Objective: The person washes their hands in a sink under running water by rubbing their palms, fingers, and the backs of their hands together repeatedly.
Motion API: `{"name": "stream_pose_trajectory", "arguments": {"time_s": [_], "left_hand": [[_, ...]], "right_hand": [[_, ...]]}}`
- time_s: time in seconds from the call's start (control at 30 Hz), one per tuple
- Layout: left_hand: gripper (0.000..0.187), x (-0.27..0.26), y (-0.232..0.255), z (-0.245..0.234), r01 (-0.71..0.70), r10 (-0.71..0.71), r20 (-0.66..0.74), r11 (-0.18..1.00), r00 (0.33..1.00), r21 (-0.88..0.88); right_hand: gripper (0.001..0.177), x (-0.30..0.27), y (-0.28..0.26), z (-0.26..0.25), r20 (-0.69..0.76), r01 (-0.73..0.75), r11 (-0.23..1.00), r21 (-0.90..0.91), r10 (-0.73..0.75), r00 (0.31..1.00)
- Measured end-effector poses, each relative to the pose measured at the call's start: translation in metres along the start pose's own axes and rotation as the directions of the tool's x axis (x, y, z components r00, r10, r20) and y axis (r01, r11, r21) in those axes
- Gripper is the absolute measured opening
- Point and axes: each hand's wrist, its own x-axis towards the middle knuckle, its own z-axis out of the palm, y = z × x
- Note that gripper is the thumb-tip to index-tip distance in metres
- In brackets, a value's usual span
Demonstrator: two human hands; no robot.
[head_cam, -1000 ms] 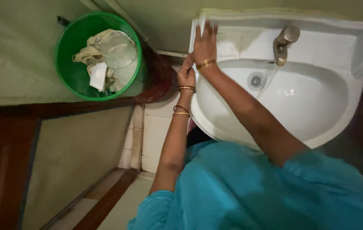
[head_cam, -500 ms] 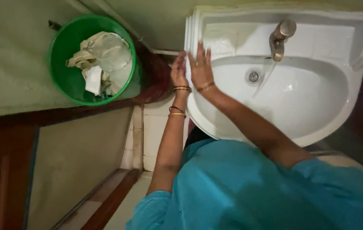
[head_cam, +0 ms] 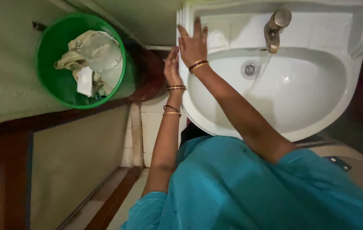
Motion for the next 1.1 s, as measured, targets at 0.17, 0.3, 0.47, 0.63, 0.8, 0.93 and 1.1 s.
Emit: {"name": "stream_pose_trajectory", "arguments": {"time_s": [0.17,0.3,0.47,0.63,0.8,0.93,1.1], "left_hand": [[0.055,0.000,0.009,0.006,0.023,-0.023,0.002,1.000,1.000,-0.019],[0.050,-0.008,0.030,0.019,-0.049,0.032,0.071,0.967,0.997,0.252],[0.050,-0.020,0.065,0.046,-0.334,0.151,0.335,0.729,0.930,0.598],[0.064,-0.021,0.090,0.062,-0.435,0.120,0.471,0.628,0.874,0.645],[0.075,-0.031,0.090,0.083,-0.640,0.040,0.657,0.274,0.753,0.718],[0.071,-0.026,0.057,0.120,-0.702,-0.191,0.722,0.171,0.665,0.692],[0.043,-0.054,-0.021,0.154,-0.851,-0.167,0.851,0.095,0.498,0.517]], "right_hand": [[0.053,-0.076,0.012,-0.013,0.129,0.229,0.963,-0.143,-0.211,0.969],[0.053,-0.082,0.037,-0.040,0.215,0.269,0.961,-0.061,-0.251,0.944],[0.045,-0.052,0.066,-0.068,0.290,0.403,0.913,-0.069,-0.368,0.883],[0.073,-0.030,0.085,-0.070,0.363,0.257,0.966,-0.033,-0.228,0.903],[0.076,-0.049,0.140,-0.084,0.083,0.013,0.974,-0.227,0.007,0.996],[0.095,-0.126,0.169,-0.063,-0.039,-0.201,0.977,-0.072,0.199,0.979],[0.046,-0.207,0.237,-0.020,0.264,-0.668,0.742,0.056,0.634,0.727]]}}
